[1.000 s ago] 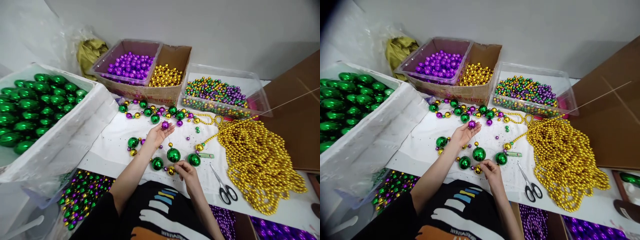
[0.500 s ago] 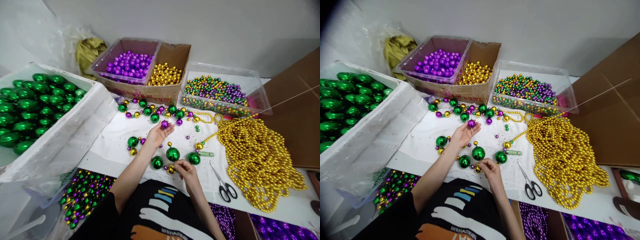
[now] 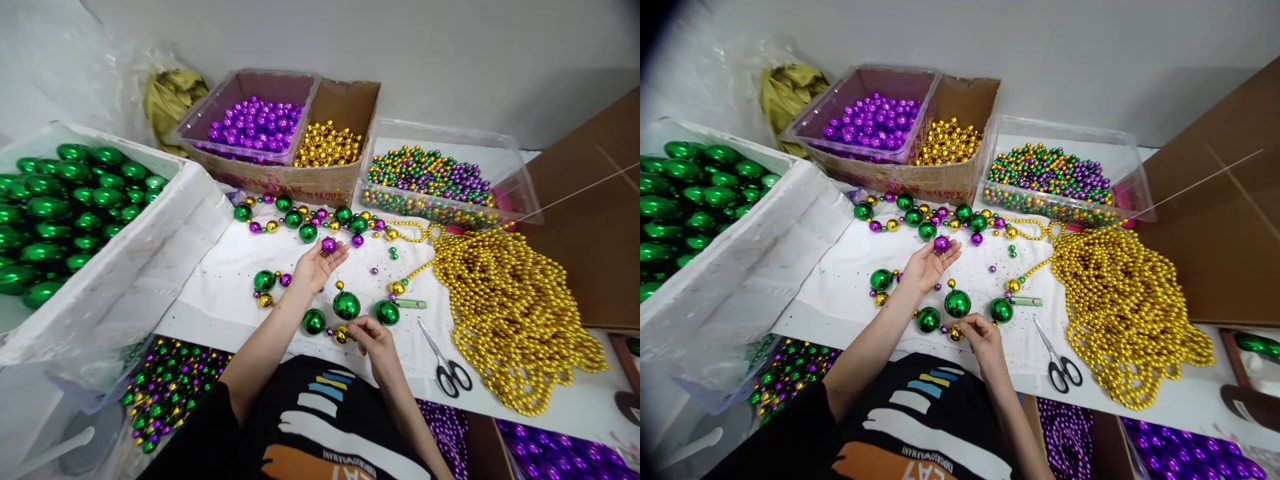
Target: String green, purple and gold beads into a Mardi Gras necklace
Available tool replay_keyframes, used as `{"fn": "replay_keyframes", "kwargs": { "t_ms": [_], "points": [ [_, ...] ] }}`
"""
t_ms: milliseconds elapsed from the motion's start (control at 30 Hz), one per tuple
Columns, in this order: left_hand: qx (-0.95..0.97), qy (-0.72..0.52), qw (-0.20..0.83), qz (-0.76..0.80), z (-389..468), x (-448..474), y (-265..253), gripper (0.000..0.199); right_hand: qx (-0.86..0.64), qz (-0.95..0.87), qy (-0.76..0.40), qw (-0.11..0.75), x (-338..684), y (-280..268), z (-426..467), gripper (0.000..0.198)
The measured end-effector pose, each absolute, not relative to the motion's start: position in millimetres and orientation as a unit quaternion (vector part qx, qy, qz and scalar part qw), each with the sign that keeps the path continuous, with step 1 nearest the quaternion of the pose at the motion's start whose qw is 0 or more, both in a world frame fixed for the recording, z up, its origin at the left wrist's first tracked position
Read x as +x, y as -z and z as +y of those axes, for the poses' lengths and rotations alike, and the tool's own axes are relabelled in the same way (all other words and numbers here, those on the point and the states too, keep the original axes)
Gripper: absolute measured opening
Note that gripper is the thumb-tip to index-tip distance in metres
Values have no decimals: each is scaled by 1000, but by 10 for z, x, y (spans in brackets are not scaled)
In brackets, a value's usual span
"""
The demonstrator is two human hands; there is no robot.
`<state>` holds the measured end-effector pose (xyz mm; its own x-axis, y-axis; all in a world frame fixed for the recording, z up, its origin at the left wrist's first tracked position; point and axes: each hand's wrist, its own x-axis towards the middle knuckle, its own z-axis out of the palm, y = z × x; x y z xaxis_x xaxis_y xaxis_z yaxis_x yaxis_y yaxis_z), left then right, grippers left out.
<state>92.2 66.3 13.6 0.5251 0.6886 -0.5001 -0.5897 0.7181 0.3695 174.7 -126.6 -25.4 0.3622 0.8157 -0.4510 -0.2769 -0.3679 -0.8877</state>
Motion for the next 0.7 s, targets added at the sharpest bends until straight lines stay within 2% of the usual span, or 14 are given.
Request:
{"fn": "replay_keyframes", "kwargs": {
  "t_ms": [267,700],
  "points": [
    [82,-372,870,314,643,927,-111,26,-644,-208,-519,522,1748,249,-1274,28],
    [96,-351,879,308,501,973,-47,28,-632,-198,-504,554,1696,250,-1159,28]
  ]
}}
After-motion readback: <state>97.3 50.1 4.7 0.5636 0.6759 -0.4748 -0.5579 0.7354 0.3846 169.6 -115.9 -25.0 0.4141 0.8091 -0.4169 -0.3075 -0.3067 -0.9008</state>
